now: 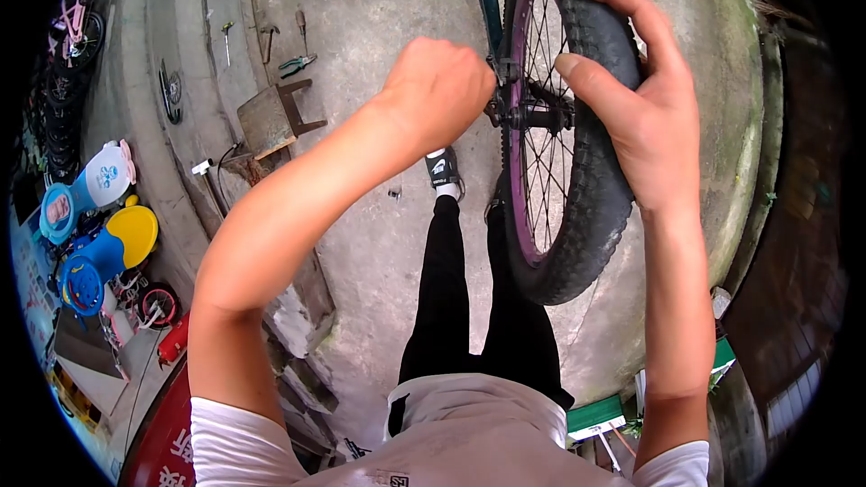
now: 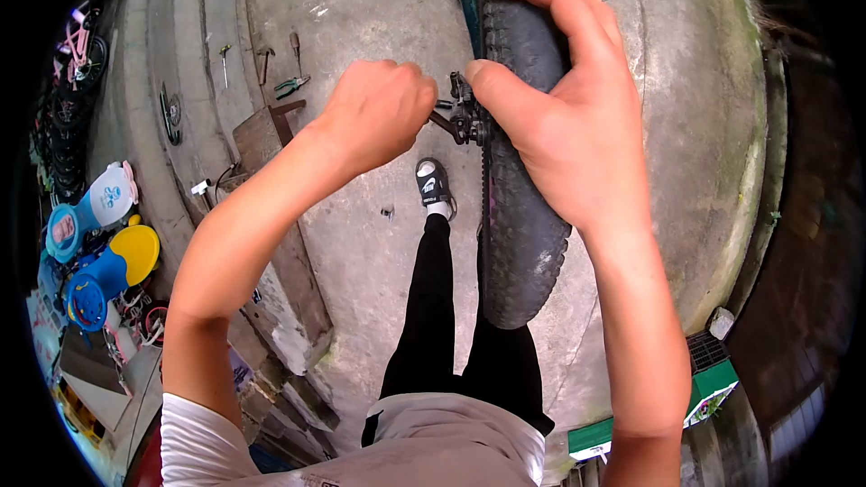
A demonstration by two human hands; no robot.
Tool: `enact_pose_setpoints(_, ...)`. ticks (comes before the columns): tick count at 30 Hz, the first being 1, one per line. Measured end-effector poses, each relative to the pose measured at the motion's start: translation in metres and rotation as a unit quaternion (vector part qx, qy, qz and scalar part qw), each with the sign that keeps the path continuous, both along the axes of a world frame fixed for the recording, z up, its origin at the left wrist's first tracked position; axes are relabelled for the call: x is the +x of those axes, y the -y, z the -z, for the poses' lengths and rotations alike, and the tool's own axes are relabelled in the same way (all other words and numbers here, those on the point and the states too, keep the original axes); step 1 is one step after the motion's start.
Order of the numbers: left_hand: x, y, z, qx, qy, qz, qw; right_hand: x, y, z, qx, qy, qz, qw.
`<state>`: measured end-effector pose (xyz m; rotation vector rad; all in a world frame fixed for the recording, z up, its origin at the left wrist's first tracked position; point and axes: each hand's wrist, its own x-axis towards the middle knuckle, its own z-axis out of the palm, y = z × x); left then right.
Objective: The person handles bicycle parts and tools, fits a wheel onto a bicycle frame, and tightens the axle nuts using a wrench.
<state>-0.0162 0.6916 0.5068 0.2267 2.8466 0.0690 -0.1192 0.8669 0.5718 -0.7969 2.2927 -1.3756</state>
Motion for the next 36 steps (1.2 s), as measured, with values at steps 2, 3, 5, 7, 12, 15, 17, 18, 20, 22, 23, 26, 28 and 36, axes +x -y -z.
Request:
enact_pose_setpoints(2,-0.008,-0.001,-0.002,0.022,0.027,-0.011,0.999,-0.001,0.000,0.000,0.010,-0.011,-0.001,1.000)
enact_pose_setpoints(3,-0.011,-0.002,-0.002,0.038,0.023,-0.007,0.999,-0.001,0.000,0.000,0.010,-0.012,-0.002,1.000)
enact_pose_setpoints(5,-0.007,-0.010,-0.001,0.055,0.020,-0.004,0.998,0.000,0.000,-0.001,0.010,-0.011,-0.003,1.000)
enact_pose_setpoints(7,0.016,-0.032,-0.003,0.024,-0.056,-0.007,0.998,0.000,-0.001,-0.002,0.014,0.007,0.002,1.000)
enact_pose_setpoints(12,0.112,-0.110,0.012,0.167,0.023,-0.283,0.944,-0.003,-0.002,0.007,-0.009,-0.048,-0.009,0.999)
enact_pose_setpoints(15,0.141,-0.129,0.091,0.253,0.133,-0.448,0.847,-0.002,-0.001,0.002,-0.016,-0.036,-0.015,0.999)
enact_pose_setpoints(17,0.151,-0.118,0.163,0.353,0.049,-0.432,0.829,-0.001,-0.001,-0.002,0.002,-0.008,-0.011,1.000)
enact_pose_setpoints(18,0.148,-0.102,0.195,0.389,0.062,-0.402,0.827,-0.001,-0.002,-0.003,0.009,0.000,-0.011,1.000)
enact_pose_setpoints(20,0.121,-0.054,0.223,0.383,0.076,-0.351,0.851,-0.002,-0.003,-0.005,0.018,0.004,-0.015,1.000)
enact_pose_setpoints(22,0.083,-0.004,0.212,0.283,0.084,-0.284,0.912,-0.002,-0.003,-0.009,0.034,0.006,-0.013,0.999)
enact_pose_setpoints(23,0.064,0.016,0.201,0.221,0.088,-0.237,0.942,-0.001,-0.003,-0.009,0.039,0.008,-0.013,0.999)
enact_pose_setpoints(26,0.012,0.048,0.150,0.081,-0.012,-0.138,0.987,-0.002,-0.003,-0.007,0.030,0.008,-0.015,0.999)
enact_pose_setpoints(28,-0.008,0.052,0.116,0.038,-0.115,-0.066,0.990,-0.003,-0.001,-0.005,0.014,0.021,-0.012,1.000)
enact_pose_setpoints(36,0.056,-0.051,-0.010,0.014,0.008,-0.126,0.992,-0.004,0.000,-0.002,0.009,0.024,-0.005,1.000)
